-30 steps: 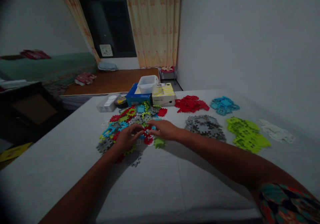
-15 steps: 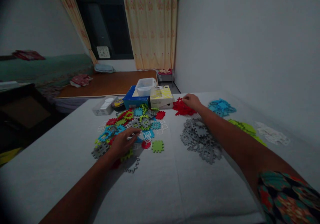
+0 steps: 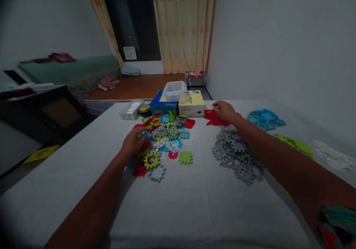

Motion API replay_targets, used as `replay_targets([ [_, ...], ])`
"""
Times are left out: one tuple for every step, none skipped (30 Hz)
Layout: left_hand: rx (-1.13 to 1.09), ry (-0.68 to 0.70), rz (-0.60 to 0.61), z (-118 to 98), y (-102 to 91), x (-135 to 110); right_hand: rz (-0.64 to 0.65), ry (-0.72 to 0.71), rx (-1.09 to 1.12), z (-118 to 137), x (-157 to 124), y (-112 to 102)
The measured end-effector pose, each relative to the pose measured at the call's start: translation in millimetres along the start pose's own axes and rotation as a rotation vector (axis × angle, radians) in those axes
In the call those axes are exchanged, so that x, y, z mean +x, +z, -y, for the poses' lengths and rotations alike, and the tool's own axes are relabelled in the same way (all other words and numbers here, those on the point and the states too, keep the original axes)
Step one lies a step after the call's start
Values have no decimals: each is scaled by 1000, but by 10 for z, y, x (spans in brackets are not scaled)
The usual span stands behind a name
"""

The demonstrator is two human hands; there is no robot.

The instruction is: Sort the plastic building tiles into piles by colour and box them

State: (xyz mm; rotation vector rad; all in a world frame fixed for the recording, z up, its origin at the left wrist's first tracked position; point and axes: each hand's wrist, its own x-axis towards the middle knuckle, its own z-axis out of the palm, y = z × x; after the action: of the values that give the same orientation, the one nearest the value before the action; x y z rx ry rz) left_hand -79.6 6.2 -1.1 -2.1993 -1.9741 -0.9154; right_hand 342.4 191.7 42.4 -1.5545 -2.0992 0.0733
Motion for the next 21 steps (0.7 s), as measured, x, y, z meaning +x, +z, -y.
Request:
replay_targets([
  [36,-20,15,46,-12,3,81,-106,41,181,-80,71],
  [68,-37,37,82,-17,2,159,-213,82,374,-173,159],
  [95,-49,64,104,-17,-1,223,-315,116,572,-274,262],
  [116,-51,92,113,-13,-5,271,-409,140,764,-375,374],
  [131,-41,119,109,-8,-10,304,-488,151,943,-467,491],
  [138,-20,142,94,-3,-16,325,-544,151,1102,-546,606],
  [137,12,163,70,0,-20,341,-571,143,1240,-607,713],
  [128,49,181,41,-1,-23,352,-569,129,1353,-649,808],
  [113,83,196,12,-5,-25,359,-550,116,1442,-676,886],
  [96,113,211,-13,-14,-27,363,-527,110,1509,-689,945],
  [80,135,225,-29,-25,-27,362,-510,114,1556,-694,985],
  [69,143,233,-35,-39,-27,361,-505,127,1586,-697,1006],
  [67,138,234,-30,-53,-26,359,-511,143,1602,-700,1008],
  [75,120,228,-13,-66,-25,361,-523,163,1605,-709,994],
  [90,94,217,10,-78,-25,369,-533,184,1597,-724,967],
  [109,65,204,38,-86,-24,383,-534,206,1580,-746,928],
  [128,35,192,64,-90,-24,401,-529,229,1555,-775,881],
  [146,5,183,85,-90,-23,421,-525,256,1524,-808,831],
  [159,-22,175,97,-85,-23,448,-529,288,1489,-841,780],
  [166,-40,165,98,-76,-22,482,-545,322,1454,-870,731],
  [164,-45,154,89,-61,-22,523,-571,352,1421,-891,688],
])
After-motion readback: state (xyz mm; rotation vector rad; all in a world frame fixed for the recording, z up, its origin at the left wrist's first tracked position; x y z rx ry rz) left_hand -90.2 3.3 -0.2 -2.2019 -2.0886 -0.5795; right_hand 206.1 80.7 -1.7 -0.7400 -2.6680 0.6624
